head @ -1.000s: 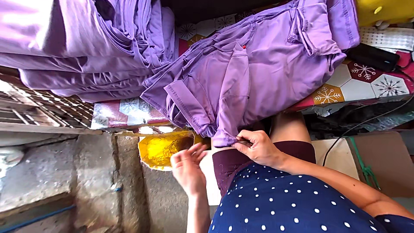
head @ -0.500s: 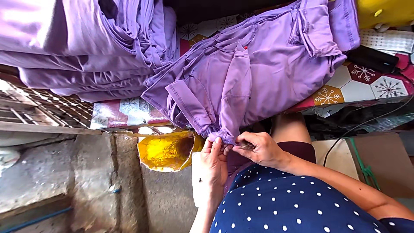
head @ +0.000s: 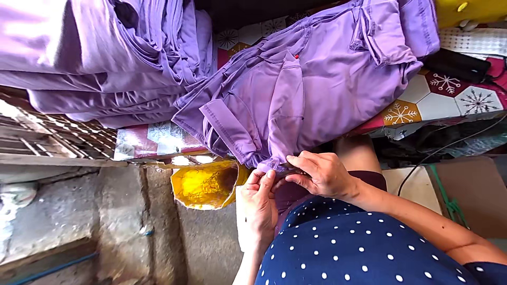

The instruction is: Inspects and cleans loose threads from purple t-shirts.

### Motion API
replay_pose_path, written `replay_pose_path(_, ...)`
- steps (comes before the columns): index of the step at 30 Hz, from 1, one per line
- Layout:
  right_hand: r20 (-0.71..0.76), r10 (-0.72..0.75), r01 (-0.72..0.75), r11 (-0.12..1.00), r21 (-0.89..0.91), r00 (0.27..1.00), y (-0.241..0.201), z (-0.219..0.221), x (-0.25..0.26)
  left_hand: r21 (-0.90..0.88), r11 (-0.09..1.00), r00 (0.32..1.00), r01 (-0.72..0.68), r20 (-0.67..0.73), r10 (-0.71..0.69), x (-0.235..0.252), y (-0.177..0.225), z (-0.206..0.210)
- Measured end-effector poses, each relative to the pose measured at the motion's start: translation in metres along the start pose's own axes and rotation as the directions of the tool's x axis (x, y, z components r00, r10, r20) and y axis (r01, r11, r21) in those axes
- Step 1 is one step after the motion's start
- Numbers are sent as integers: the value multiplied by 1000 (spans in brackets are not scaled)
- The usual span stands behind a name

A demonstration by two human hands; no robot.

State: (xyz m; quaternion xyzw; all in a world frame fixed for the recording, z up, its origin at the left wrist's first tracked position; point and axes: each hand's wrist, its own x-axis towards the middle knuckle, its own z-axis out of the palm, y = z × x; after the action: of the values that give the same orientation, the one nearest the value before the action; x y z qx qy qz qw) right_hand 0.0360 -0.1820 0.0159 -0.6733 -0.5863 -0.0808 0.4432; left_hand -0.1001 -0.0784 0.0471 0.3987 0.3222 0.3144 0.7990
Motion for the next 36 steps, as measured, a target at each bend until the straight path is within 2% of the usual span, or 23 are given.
replay_pose_path(6, 36, -119, 119, 993, -2, 992, 12, -11, 7, 117, 993, 994, 7, 108, -20, 6, 8, -2)
replay_pose_path(15, 46, -148, 148, 989, -15, 988, 18, -13, 7, 155, 988, 995, -4, 104, -12, 9, 9, -1)
replay_pose_path(18, 16, -103, 102, 994, 28, 995, 19, -14, 4, 161, 987, 995, 0, 97, -15, 9, 8, -2)
replay_pose_path(21, -26, 18, -14, 986, 169, 999, 20, -13, 2, 70, 997, 996, 34, 78, -40, 8, 8, -1)
replay_pose_path(25, 24, 119, -121, 962, 245, 993, 8, -12, 2, -18, 998, 996, 56, 73, -54, 4, -1, 0)
replay_pose_path(29, 36, 147, -151, 971, 184, 989, 0, -8, 2, 2, 1000, 996, 26, 91, -26, 1, -7, 0)
replay_pose_path(36, -44, 110, -111, 994, -17, 993, -6, -5, 1, 37, 999, 994, -8, 107, 4, 1, -13, 2)
